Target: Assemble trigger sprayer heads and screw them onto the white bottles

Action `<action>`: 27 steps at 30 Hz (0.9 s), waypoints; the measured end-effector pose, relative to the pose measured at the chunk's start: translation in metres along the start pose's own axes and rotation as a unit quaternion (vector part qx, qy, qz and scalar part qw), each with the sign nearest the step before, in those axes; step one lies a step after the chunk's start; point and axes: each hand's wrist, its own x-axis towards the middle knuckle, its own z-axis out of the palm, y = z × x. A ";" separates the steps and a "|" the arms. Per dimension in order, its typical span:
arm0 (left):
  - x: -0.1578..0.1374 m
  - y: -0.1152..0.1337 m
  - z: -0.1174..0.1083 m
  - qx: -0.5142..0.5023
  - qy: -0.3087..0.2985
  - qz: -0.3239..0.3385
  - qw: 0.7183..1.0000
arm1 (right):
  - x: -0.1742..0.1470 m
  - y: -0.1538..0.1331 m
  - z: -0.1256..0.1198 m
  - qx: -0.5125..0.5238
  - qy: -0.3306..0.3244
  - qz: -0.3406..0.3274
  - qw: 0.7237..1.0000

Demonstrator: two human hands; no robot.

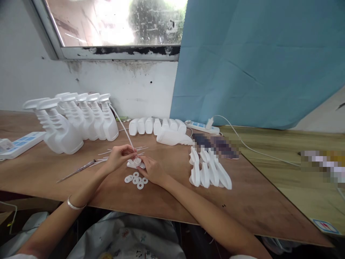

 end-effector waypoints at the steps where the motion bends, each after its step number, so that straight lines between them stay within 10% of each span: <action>1: 0.000 -0.001 0.001 0.001 -0.002 -0.001 1.000 | 0.000 0.000 0.000 -0.001 0.001 -0.001 1.000; 27: 0.009 0.010 -0.003 0.208 -0.065 0.041 0.975 | 0.001 -0.002 -0.001 0.001 0.009 -0.001 1.000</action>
